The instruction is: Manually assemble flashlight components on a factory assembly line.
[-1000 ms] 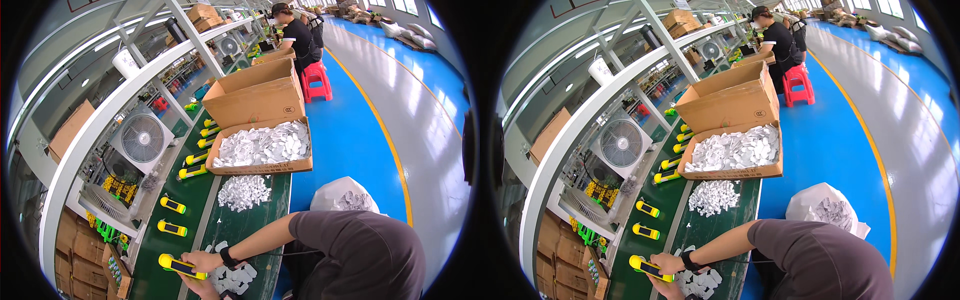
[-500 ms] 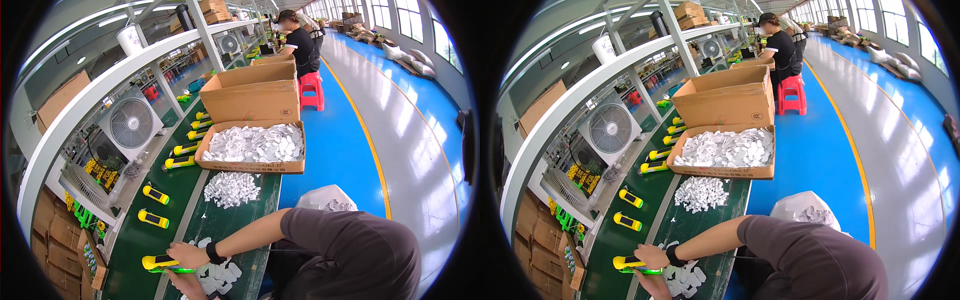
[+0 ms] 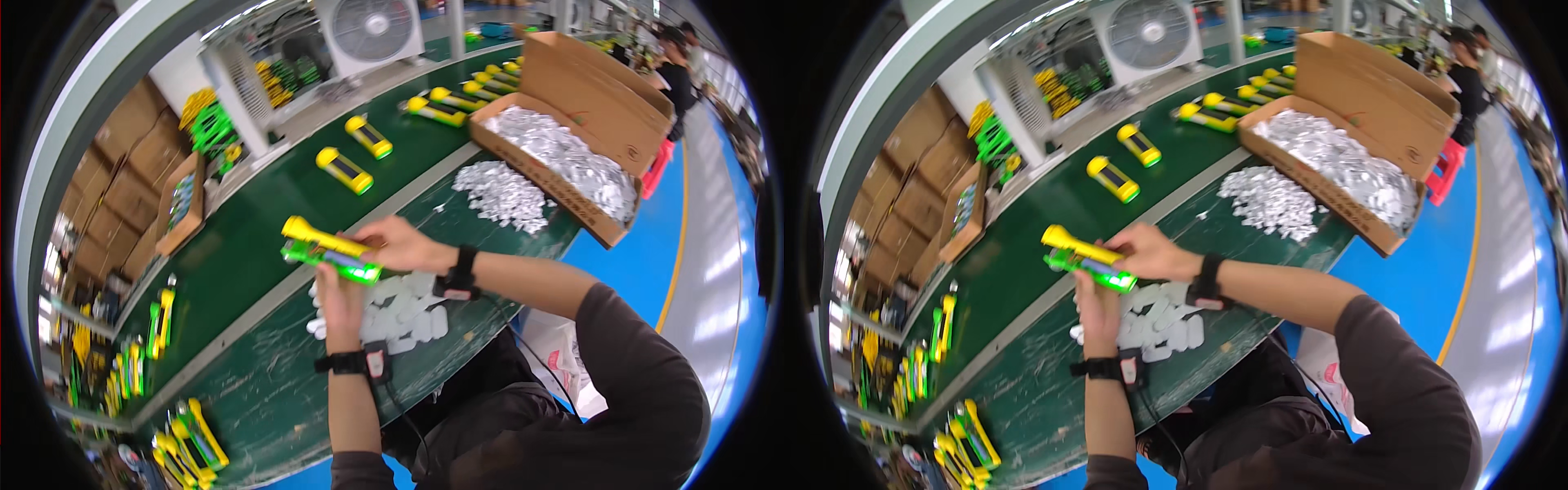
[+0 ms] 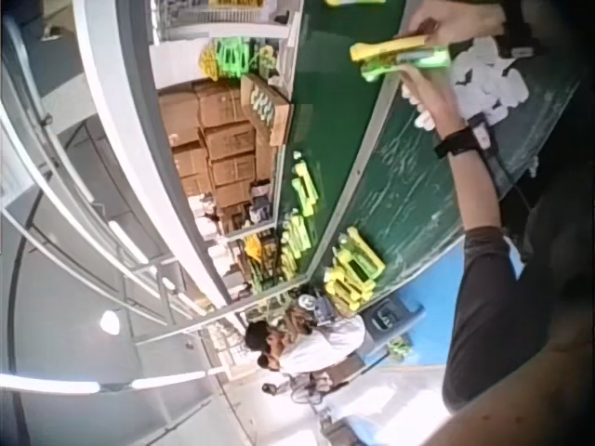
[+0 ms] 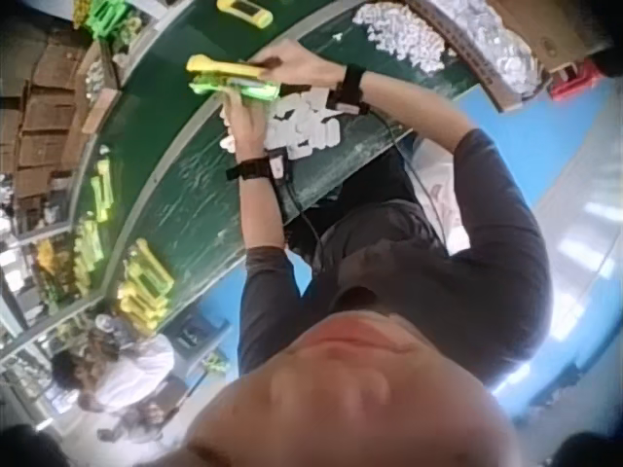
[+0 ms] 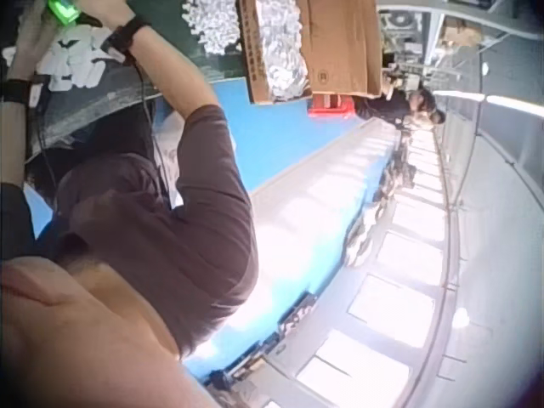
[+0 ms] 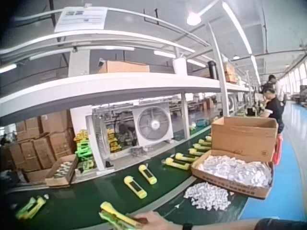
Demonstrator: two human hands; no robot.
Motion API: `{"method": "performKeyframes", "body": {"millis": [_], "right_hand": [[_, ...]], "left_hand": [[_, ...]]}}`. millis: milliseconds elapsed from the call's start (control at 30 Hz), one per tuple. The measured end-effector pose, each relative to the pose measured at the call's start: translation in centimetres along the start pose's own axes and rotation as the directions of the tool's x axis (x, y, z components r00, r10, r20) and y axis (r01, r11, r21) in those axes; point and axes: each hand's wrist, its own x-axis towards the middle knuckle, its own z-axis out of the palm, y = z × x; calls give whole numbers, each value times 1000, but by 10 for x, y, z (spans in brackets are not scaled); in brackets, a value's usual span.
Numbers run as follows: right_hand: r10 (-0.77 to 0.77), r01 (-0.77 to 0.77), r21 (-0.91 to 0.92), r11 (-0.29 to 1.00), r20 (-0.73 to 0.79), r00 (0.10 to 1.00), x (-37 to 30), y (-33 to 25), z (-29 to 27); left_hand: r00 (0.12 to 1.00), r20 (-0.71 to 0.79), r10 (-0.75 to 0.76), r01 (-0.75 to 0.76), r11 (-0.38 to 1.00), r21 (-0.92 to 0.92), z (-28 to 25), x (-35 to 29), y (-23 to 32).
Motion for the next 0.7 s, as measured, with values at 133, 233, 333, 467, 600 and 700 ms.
{"method": "performKeyframes", "body": {"millis": [133, 233, 333, 467, 600, 700], "right_hand": [[181, -208, 162, 965, 165, 969, 6, -9, 3], [207, -241, 170, 956, 197, 958, 6, -13, 6], [202, -237, 160, 958, 210, 957, 6, -12, 6], [187, -213, 162, 964, 161, 969, 1, -9, 9], [175, -204, 247, 947, 133, 976, -3, 1, 12], [130, -140, 113, 984, 87, 988, -7, 9, 16]], "left_hand": [[999, -18, 38, -36, 995, 88, -12, -3, 6], [999, -43, 31, -27, 996, 83, -15, -8, 9], [999, -52, 12, -9, 999, 49, -10, -9, 11], [999, -33, -4, 5, 1000, 17, -6, -10, 12], [1000, -21, -5, 5, 1000, -13, -5, -9, 12], [1000, -16, 21, -21, 999, 39, 1, -9, 11]]}}
